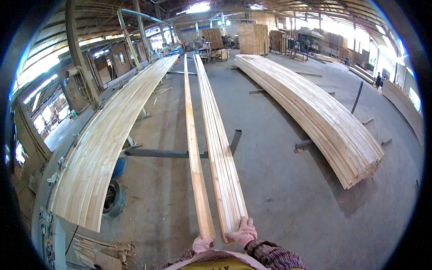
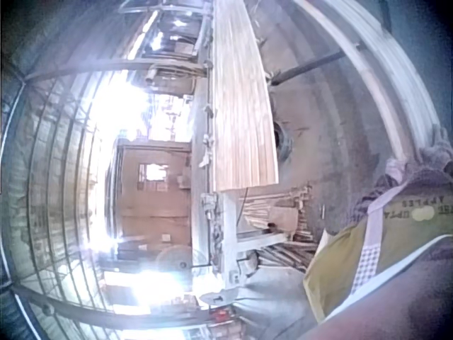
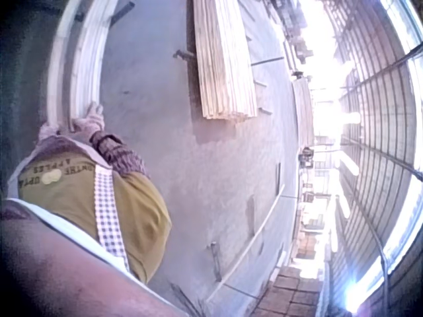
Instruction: The person picks up long, thin wooden planks from a pile on the floor and carries them to a metal rack. They carefully place the planks onto the rack, aligning them with other planks already stacked there. The person repeats this process, moving back and forth to gather more planks and add them to the growing stack.
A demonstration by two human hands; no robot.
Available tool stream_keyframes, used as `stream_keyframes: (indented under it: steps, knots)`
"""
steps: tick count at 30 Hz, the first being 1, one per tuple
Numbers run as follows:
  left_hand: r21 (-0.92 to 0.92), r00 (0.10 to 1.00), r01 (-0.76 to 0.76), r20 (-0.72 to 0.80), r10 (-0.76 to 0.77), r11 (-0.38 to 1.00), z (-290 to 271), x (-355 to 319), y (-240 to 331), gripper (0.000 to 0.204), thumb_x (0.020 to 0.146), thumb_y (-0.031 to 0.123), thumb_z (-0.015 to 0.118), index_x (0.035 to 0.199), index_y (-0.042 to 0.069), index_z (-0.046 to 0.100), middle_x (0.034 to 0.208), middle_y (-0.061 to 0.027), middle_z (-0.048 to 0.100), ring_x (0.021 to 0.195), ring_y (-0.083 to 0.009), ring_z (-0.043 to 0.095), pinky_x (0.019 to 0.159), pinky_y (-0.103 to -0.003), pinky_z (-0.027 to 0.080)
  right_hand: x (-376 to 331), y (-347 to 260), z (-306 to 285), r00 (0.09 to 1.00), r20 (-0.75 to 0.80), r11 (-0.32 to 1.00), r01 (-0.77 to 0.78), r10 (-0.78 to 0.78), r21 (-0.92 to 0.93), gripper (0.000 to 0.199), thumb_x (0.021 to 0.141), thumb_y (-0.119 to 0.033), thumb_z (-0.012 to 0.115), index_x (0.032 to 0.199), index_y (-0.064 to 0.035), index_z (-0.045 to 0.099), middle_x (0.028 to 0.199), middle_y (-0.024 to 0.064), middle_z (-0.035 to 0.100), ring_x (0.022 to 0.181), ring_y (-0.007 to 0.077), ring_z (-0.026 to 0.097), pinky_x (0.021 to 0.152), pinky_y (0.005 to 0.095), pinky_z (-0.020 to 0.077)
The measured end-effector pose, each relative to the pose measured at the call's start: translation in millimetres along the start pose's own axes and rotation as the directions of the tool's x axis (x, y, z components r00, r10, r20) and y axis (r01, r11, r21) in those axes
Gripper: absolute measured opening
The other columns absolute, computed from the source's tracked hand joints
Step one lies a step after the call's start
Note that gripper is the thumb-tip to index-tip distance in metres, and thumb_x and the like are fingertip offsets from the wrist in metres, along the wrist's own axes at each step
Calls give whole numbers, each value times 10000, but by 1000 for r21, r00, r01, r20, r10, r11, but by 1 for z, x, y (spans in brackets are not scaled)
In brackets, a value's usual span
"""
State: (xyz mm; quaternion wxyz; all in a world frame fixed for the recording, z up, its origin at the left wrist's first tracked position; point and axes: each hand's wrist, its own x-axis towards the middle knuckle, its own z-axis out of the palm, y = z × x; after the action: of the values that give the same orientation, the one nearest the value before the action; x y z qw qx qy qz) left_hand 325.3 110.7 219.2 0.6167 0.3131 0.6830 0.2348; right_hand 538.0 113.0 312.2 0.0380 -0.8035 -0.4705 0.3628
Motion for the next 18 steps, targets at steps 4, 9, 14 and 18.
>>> stream_keyframes:
  steps: [4, 9, 14, 18]
  knots:
    - [482, 990, -34, -102, 95, 876, 0, -9, 10, 538, 819, 433, 692, 1118, -14, 666, 982, -211, 725, 925, -349, 705, 814, -396, 558, -2, 0, -5, 1000, 13, 1000, 16, -16, -8, 1236, 635, -632, 798, 1552, -47, 211, 1555, 245, 267, 1393, 411, 387, 1115, 438, 397]
    - [756, 971, 75, -204, 124, 650, 12, -50, 44, 581, 825, 485, 631, 1119, -15, 664, 1020, -227, 722, 980, -369, 697, 850, -421, 555, 4, 7, 0, 1000, 3, 1000, 24, -24, -11, 1264, 642, -660, 790, 1567, -50, 181, 1578, 269, 230, 1395, 439, 378, 1126, 446, 383]
    - [866, 983, -72, -21, 181, 495, 21, -63, 45, 526, 880, 471, 586, 1074, -10, 671, 1001, -224, 721, 961, -372, 706, 800, -472, 565, 10, 10, 6, 999, 12, 999, 35, -35, -16, 1276, 644, -675, 784, 1578, -64, 165, 1597, 278, 191, 1400, 449, 371, 1135, 450, 372]
    - [878, 981, -161, 93, 171, 451, 33, -58, 47, 534, 874, 486, 593, 1102, 6, 652, 1026, -228, 712, 981, -377, 697, 818, -479, 554, 15, 15, 9, 998, -15, 997, 69, -69, -19, 1258, 643, -663, 792, 1566, -61, 184, 1578, 278, 211, 1381, 453, 392, 1122, 458, 383]
